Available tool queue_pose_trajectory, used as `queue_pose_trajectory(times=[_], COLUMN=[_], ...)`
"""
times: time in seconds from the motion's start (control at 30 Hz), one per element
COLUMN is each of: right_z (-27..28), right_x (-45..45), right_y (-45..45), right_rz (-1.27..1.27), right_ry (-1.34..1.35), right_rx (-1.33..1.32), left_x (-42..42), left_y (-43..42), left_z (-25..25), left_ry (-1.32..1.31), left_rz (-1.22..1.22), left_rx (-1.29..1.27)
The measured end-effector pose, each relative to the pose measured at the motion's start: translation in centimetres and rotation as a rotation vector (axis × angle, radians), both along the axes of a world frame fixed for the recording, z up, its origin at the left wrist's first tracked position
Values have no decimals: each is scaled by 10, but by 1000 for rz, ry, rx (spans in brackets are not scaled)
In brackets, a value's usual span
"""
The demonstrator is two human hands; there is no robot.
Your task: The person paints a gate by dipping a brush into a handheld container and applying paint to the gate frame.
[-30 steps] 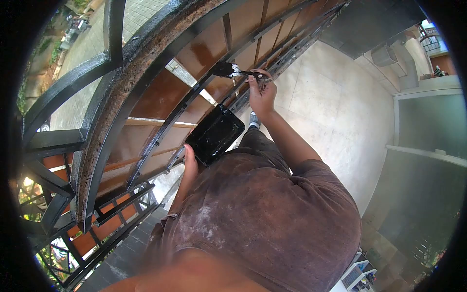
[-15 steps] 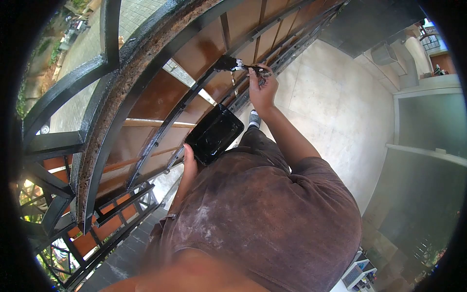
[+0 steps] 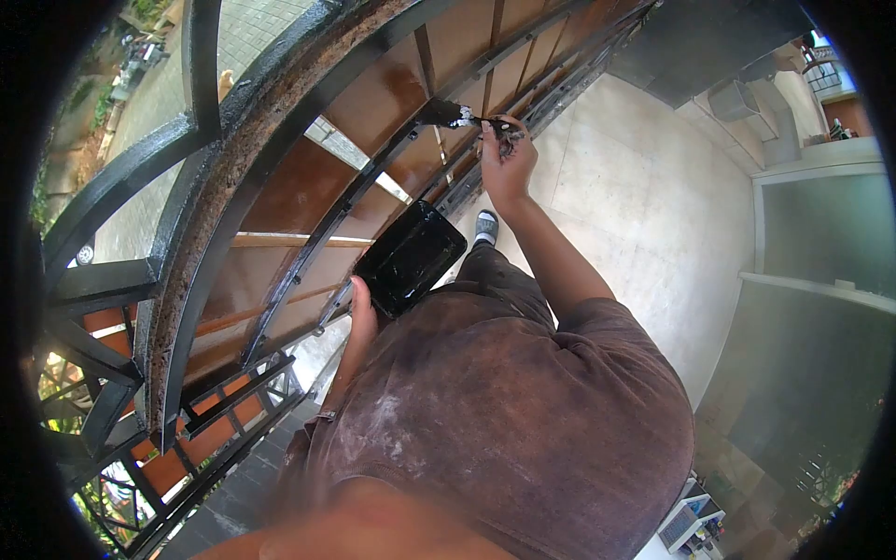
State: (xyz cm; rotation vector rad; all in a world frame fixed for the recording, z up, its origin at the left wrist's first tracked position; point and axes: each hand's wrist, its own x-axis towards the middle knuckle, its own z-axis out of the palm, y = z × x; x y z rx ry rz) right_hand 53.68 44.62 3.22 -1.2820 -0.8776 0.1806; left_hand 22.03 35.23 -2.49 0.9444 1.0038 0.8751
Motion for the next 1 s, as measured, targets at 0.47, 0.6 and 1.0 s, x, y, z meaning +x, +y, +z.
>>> queue_pose_trajectory(times=[0.47, 0.6, 1.0], right_z=[-4, -6, -1], right_x=[21, 29, 49], right_y=[12, 17, 32], right_rz=[-71, -113, -189], right_ry=[-46, -63, -90], right_rx=[-16, -30, -31], left_x=[2, -1, 4], left_y=[-2, 4, 0], left_z=[6, 0, 3], left_ry=[19, 83, -11], left_rz=[2, -16, -27], left_rx=[-25, 42, 16])
